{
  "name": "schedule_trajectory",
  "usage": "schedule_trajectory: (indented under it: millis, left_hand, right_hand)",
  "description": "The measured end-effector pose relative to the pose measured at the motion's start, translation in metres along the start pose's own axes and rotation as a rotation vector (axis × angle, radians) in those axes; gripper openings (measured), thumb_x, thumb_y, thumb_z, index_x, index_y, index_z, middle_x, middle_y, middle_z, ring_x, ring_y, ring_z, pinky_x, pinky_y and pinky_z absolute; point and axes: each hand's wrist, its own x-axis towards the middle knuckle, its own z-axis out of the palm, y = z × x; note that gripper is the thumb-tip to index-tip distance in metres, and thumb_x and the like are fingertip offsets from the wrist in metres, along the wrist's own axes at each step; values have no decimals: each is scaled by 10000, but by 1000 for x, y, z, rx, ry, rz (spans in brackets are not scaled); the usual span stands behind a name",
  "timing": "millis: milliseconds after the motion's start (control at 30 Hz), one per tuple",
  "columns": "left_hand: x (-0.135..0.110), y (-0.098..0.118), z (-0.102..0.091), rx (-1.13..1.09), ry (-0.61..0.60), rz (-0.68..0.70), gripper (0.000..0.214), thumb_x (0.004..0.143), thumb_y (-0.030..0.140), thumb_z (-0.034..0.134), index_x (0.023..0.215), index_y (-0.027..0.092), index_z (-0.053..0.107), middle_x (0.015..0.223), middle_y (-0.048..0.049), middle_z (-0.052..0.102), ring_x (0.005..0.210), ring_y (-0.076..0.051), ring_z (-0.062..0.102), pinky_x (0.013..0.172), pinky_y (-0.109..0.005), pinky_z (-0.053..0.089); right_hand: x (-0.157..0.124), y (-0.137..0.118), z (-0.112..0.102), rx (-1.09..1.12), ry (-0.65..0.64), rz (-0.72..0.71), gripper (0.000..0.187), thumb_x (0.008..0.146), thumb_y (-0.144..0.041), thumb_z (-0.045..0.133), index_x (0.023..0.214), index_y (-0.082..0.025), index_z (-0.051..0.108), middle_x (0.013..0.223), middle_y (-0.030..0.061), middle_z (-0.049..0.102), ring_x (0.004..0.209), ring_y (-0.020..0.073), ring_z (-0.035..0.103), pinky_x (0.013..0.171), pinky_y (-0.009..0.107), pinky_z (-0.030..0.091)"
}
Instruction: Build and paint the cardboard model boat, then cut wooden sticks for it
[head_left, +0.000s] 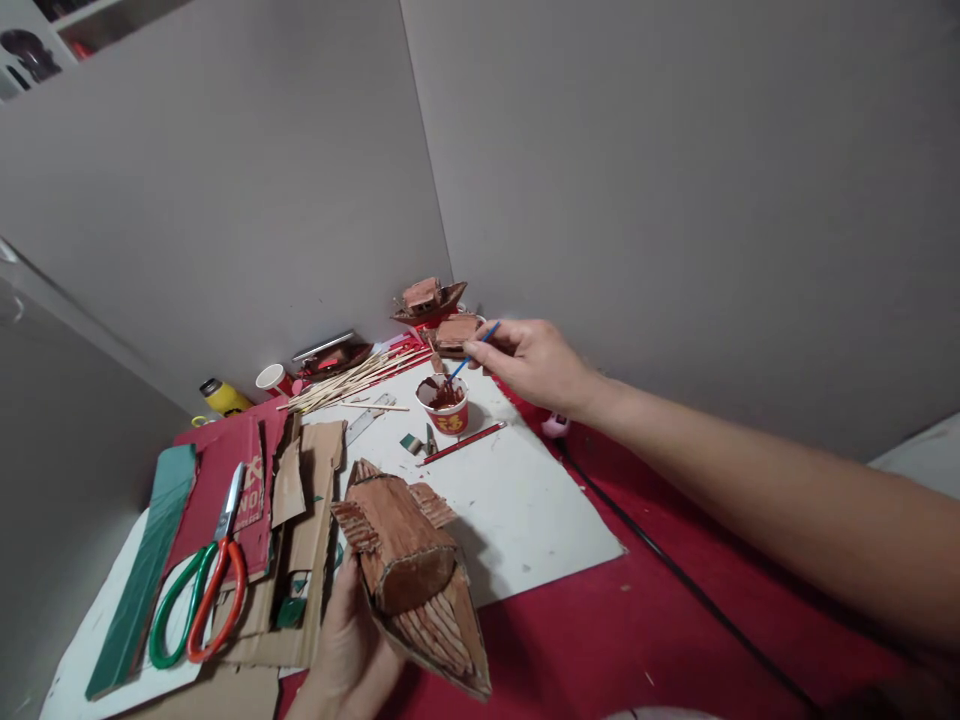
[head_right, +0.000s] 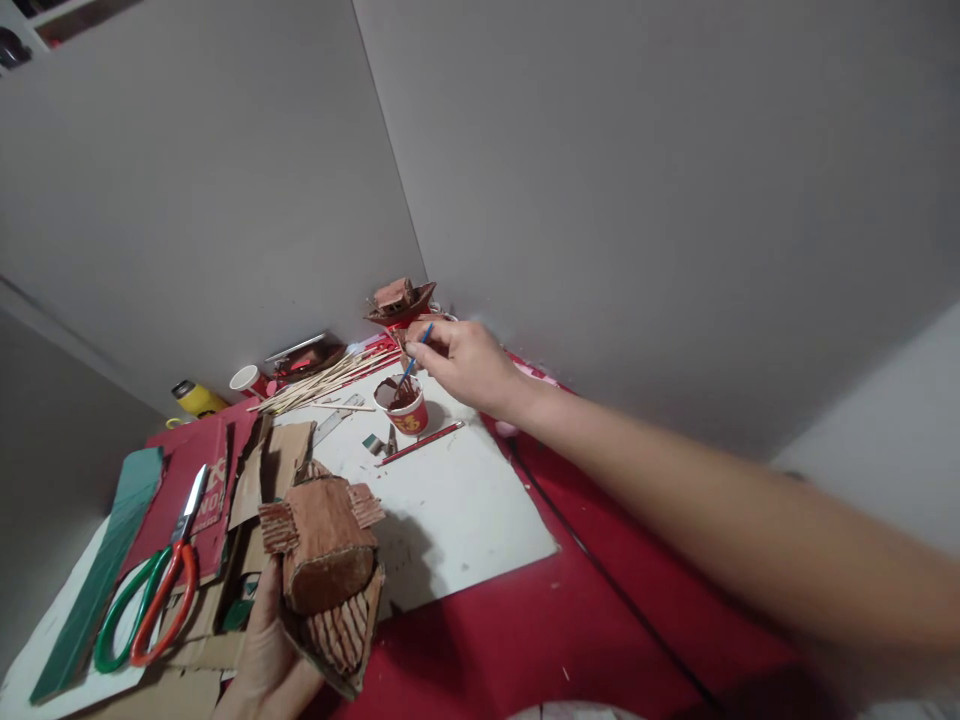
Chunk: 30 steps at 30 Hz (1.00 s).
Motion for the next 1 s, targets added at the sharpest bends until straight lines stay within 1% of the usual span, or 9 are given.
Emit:
schedule_trajectory:
  millis: [133, 300, 400, 500, 667, 733, 800, 867, 1000]
  left_hand:
    - [1, -1, -2, -16, -36, 22, 518, 983, 417, 238, 1288, 208, 601, 1324, -79, 606, 1330, -236, 439, 1168, -412, 151]
    - [1, 3, 5, 2, 0, -49, 459, 973, 394, 312, 1279, 222, 607, 1318, -66, 611, 1332, -239, 436, 1166, -411, 165]
    - [0, 4, 7, -12, 31, -25, 451, 964, 409, 339, 1253, 222, 630, 1296, -70, 628, 1323, -249, 448, 1163, -418, 179]
    - [1, 2, 8, -22, 41, -18, 451, 967, 413, 336, 1239, 223, 642, 1301, -71, 625, 1313, -243, 461, 1158, -411, 195]
    - [8, 2, 15, -2, -79, 10, 495, 993, 389, 256, 1307, 183, 578, 1343, -81, 587, 1278, -206, 504, 1142, -365, 241]
    - [11, 3, 20, 5, -132, 2, 501, 1000, 365, 236, 1316, 159, 566, 1349, -80, 579, 1274, -196, 507, 1132, -344, 263]
    - [12, 4, 25, -2, -149, 0, 508, 1003, 353, 228, 1312, 135, 567, 1350, -84, 575, 1279, -195, 501, 1129, -336, 273]
    - [12, 4, 28, -12, -131, 6, 512, 1003, 351, 231, 1305, 117, 571, 1348, -96, 572, 1282, -202, 498, 1129, -343, 278]
    - [12, 3, 29, -14, -85, 10, 493, 999, 347, 261, 1291, 116, 584, 1332, -103, 584, 1265, -207, 516, 1121, -349, 299]
  right_hand:
    - [-4, 1, 4, 25, 30, 0, 240, 848, -346, 552, 732, -156, 643, 645, 23, 634, 605, 142, 531, 594, 258, 383]
    - [-10, 3, 9, 73, 14, 8, 207, 805, -317, 589, 681, -161, 648, 597, 10, 614, 559, 136, 509, 574, 263, 373]
    - [-13, 4, 11, 149, 47, 29, 200, 805, -334, 590, 722, -163, 652, 665, 25, 648, 601, 143, 547, 591, 265, 401]
    - [-16, 6, 11, 272, 106, 94, 223, 808, -372, 589, 748, -161, 630, 721, 39, 667, 628, 141, 589, 601, 258, 446]
    - [-19, 13, 5, 494, 207, 266, 288, 742, -430, 687, 763, -154, 606, 684, 36, 672, 529, 104, 565, 492, 220, 453]
    - [-20, 16, 0, 583, 243, 325, 318, 722, -449, 716, 728, -155, 596, 664, 34, 665, 497, 90, 547, 463, 208, 449]
    - [-22, 16, -4, 673, 260, 376, 334, 715, -461, 727, 693, -161, 580, 639, 29, 654, 474, 83, 536, 438, 199, 444]
    - [-27, 12, -8, 761, 239, 422, 327, 713, -452, 730, 674, -168, 572, 598, 18, 635, 445, 83, 521, 407, 196, 436]
    - [-46, -9, -12, 905, 130, 484, 295, 677, -428, 754, 700, -177, 599, 575, 4, 628, 431, 90, 522, 394, 200, 453]
